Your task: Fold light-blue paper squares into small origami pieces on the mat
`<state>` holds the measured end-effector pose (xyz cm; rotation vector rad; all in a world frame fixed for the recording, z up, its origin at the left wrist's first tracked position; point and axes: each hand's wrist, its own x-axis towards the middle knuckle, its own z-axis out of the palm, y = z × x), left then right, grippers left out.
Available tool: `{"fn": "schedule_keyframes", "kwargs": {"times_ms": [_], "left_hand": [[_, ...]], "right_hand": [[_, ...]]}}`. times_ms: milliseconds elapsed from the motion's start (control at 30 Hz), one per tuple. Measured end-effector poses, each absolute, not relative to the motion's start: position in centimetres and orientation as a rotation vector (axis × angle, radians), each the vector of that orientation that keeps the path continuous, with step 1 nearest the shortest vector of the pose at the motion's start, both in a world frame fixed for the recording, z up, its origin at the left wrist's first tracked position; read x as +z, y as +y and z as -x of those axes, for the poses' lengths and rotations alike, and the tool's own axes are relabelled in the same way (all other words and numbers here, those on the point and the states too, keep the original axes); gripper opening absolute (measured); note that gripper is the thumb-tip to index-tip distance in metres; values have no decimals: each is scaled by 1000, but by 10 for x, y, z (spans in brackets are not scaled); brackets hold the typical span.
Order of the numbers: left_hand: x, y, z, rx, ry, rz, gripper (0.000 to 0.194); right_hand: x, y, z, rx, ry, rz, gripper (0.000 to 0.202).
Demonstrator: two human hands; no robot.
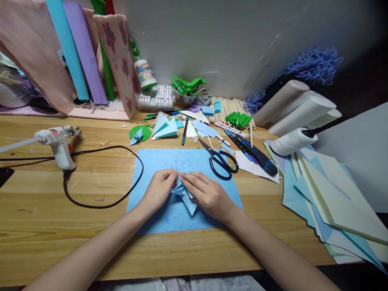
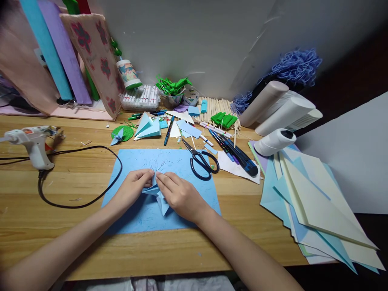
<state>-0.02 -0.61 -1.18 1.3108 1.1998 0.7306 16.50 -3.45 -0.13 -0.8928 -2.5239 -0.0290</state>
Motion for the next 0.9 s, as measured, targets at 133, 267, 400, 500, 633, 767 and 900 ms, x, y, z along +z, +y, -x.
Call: {"fn": "schedule_keyframes", "kwargs": {"times_ms": [133, 267, 400, 500, 633, 767, 900], "left_hand": [[-10, -6, -1, 711, 1193, -1268, 32], [-8, -5, -1, 707, 1182, -1190, 30], [-10, -6, 0, 705, 1160, -1180, 28], [-12, -7, 0, 710, 1157, -1260, 34], [-11, -7, 0, 740, 1181, -1284, 37], [-7, -6, -1, 761, 1233, -1245, 40], [-8, -6, -1, 779, 1256, -1182, 41]], "right_hand": [[-2, -35, -163, -74, -2543, 923, 30], [-2, -36, -161, -117, -2564, 944, 29], [0, -37, -159, -113, -2549, 958, 28], [1, -38, -158, -103, -2523, 960, 27], [0, -39, -158, -72, -2476, 970, 27], [0, -40, -159, -43, -2429, 977, 27], [0, -41, -159, -27, -2412, 988, 28]]}}
